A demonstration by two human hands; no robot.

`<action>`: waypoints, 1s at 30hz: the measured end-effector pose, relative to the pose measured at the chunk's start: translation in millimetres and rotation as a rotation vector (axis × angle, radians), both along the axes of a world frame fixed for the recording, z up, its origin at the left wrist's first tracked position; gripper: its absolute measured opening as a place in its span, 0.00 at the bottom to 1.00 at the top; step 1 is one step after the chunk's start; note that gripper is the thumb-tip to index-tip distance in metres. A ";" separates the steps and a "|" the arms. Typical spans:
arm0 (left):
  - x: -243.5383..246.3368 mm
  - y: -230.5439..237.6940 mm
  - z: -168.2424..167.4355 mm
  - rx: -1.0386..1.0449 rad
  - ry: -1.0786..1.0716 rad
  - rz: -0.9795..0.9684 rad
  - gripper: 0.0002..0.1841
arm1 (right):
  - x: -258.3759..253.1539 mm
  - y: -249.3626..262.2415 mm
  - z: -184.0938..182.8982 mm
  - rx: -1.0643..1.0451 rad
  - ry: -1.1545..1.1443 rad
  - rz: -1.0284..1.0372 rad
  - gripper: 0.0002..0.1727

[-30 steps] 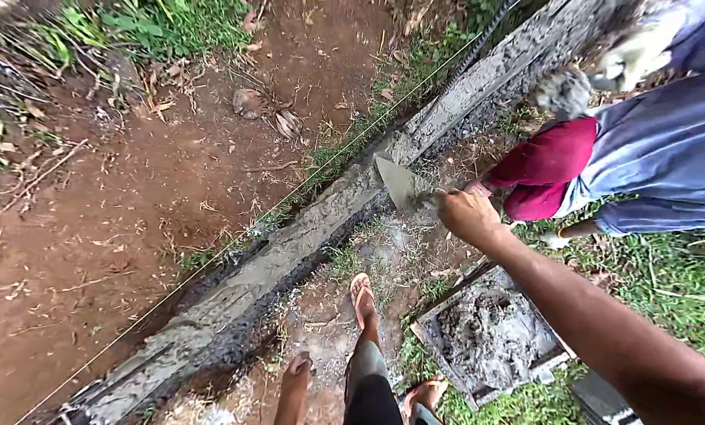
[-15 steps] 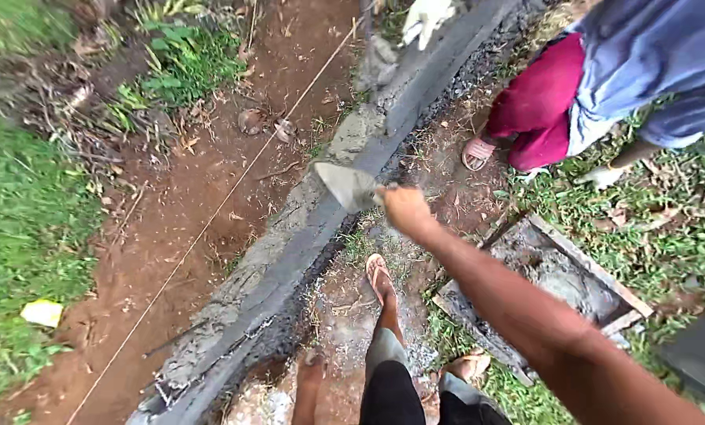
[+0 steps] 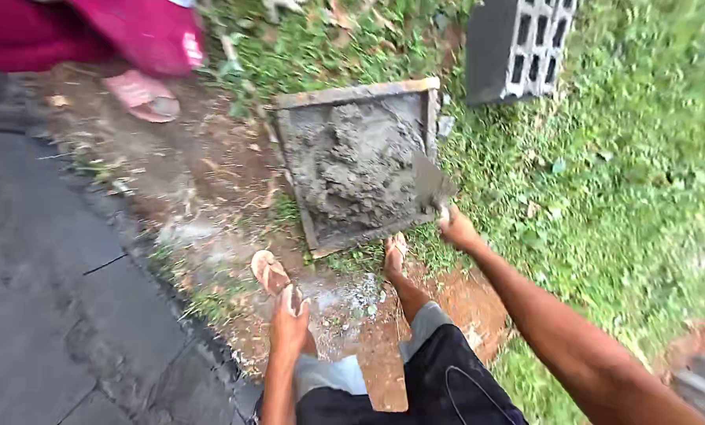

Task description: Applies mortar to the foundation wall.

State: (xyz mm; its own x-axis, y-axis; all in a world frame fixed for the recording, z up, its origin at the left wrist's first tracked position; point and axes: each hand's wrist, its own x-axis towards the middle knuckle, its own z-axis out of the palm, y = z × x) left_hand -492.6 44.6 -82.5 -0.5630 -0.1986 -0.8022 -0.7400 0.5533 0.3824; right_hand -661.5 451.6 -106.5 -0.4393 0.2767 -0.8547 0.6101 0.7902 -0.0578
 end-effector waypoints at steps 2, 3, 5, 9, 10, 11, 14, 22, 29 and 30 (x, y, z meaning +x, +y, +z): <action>-12.4 44.4 -28.1 0.052 -0.041 -0.191 0.31 | -28.4 56.1 -22.5 0.130 0.040 0.035 0.33; -14.0 63.0 -37.6 0.101 -0.066 -0.222 0.30 | -45.6 77.4 -37.5 0.175 0.061 0.080 0.33; -16.6 88.1 -56.2 0.214 -0.170 -0.257 0.30 | -85.5 103.1 -74.3 0.213 0.090 0.174 0.35; -22.2 94.3 -94.7 0.192 -0.354 -0.337 0.30 | -112.7 40.0 -166.0 0.163 0.066 0.179 0.39; -25.6 93.4 -99.9 0.127 -0.340 -0.327 0.29 | -105.5 5.1 -180.5 0.120 0.063 0.152 0.40; -29.0 91.9 -102.7 0.079 -0.327 -0.311 0.28 | -93.6 -23.9 -186.4 0.085 0.067 0.138 0.40; -40.7 92.3 -107.0 0.062 -0.308 -0.227 0.28 | -60.8 -42.4 -164.5 0.012 0.027 0.265 0.31; -53.5 87.3 -114.0 0.115 -0.285 -0.115 0.27 | -81.9 -16.7 -128.1 -0.074 -0.002 0.573 0.23; -34.5 72.8 -110.1 0.092 -0.237 -0.024 0.26 | -172.5 10.9 -215.2 0.074 0.034 0.444 0.35; -31.5 68.5 -108.3 0.075 -0.250 -0.048 0.26 | -176.2 18.7 -203.8 0.109 0.057 0.452 0.34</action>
State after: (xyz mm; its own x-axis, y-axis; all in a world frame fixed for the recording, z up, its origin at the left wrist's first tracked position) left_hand -524.2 113.2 -190.8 -0.3523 -0.1109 -0.9293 -0.7905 0.5668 0.2321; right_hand -837.7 470.2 -310.4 -0.5818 0.1336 -0.8023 0.2020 0.9792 0.0166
